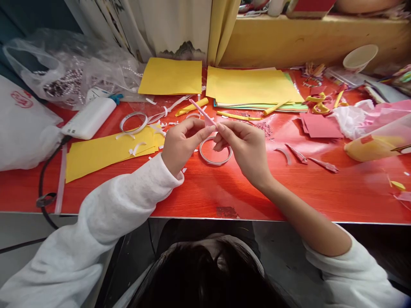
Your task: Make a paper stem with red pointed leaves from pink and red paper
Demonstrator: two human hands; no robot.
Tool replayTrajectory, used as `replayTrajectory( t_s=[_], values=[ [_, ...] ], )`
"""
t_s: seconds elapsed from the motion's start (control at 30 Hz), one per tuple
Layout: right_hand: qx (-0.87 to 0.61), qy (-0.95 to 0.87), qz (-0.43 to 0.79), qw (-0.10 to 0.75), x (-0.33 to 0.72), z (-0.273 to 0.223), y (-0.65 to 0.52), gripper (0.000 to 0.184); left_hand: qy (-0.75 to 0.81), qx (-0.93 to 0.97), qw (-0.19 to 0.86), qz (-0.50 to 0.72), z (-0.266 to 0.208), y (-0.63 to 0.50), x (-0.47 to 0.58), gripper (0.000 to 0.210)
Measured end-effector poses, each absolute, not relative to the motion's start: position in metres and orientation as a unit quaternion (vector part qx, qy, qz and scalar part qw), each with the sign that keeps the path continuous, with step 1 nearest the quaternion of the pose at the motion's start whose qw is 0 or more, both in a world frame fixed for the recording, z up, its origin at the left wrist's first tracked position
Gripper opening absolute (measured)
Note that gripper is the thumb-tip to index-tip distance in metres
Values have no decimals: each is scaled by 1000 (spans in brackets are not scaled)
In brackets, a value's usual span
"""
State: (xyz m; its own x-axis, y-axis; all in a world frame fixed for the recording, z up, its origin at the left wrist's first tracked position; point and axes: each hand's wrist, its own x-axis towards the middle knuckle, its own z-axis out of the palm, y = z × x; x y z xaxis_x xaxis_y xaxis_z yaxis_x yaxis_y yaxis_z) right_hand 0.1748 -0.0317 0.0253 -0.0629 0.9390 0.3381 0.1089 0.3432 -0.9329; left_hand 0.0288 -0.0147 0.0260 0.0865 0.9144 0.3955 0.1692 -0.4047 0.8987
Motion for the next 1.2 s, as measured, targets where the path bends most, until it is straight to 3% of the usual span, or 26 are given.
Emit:
replayTrajectory(
  t_s=[0.23,0.43,0.97,1.2],
  values=[
    [-446,-644,346,516,174,27,-33,28,433,644,353,523,25,-13,28,22],
    [-450,-633,373,508,178,28,-29,30,426,616,391,536,23,-8,25,40],
    [-465,-718,281,434,184,28,-25,19,413,555,474,545,24,-4,22,1],
    [-463,-730,304,401,188,30,-23,21,414,553,471,549,21,-4,22,8]
  ],
)
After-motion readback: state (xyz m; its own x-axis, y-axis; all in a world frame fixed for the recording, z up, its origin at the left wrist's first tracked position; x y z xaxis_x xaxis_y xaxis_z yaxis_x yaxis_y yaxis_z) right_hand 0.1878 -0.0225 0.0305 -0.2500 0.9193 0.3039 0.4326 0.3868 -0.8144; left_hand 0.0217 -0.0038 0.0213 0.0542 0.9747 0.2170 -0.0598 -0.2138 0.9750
